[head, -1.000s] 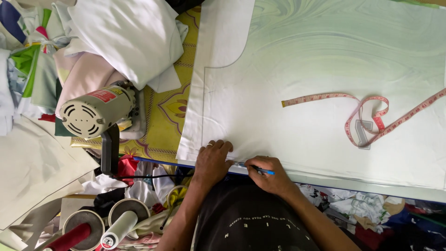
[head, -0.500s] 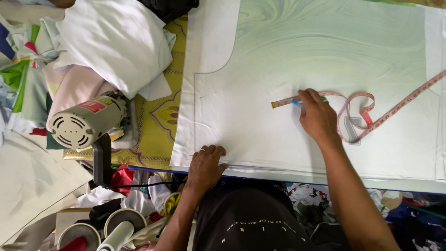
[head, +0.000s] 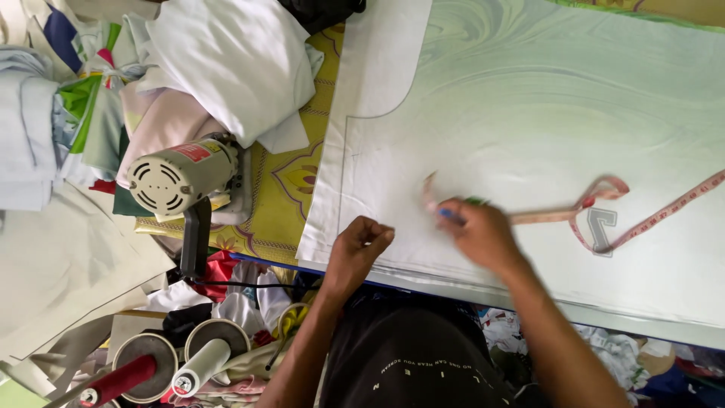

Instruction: The person measures and marks a large piece of white fabric with a measuring tape and a blue pen. They then use a pair of scissors to cut the fabric along the marked lines, separating a patterned piece from the main sheet.

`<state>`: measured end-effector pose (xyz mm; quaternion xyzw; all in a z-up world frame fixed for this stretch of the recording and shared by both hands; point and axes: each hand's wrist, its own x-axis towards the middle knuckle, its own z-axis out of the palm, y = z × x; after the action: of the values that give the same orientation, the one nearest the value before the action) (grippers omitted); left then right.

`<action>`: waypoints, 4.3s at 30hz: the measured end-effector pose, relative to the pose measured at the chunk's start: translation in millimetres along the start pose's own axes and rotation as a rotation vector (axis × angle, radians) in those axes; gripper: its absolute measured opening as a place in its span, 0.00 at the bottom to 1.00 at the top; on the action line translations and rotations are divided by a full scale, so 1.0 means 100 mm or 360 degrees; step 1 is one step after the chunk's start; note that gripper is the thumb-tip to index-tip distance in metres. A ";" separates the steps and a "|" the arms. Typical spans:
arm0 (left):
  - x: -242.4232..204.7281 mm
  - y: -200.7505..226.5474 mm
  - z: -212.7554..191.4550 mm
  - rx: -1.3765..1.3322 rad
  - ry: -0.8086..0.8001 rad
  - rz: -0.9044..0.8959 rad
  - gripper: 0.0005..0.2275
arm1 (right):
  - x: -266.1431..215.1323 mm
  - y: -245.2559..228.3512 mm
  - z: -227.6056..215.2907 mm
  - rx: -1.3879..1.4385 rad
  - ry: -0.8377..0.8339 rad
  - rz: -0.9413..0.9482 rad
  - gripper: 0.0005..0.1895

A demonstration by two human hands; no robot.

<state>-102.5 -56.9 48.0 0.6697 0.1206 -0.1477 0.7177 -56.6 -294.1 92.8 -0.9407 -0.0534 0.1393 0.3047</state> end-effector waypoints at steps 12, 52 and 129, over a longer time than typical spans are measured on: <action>0.72 -0.41 -0.34 0.1242 0.0607 0.0564 0.07 | -0.49 -0.31 0.81 0.0196 -0.0487 0.0320 0.18; 0.64 -0.54 -0.33 0.2062 0.0852 0.1134 0.14 | -0.57 -0.25 1.06 0.0586 -0.0653 0.0828 0.17; 0.70 -0.49 -0.10 0.2242 0.0866 0.1056 0.18 | 0.25 0.59 -0.20 -0.0193 -0.0278 0.0033 0.17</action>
<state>-55.1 -53.2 -24.0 0.9761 -0.0348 0.1984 0.0814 -26.3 -347.8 68.0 -0.9422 -0.0784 0.2203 0.2400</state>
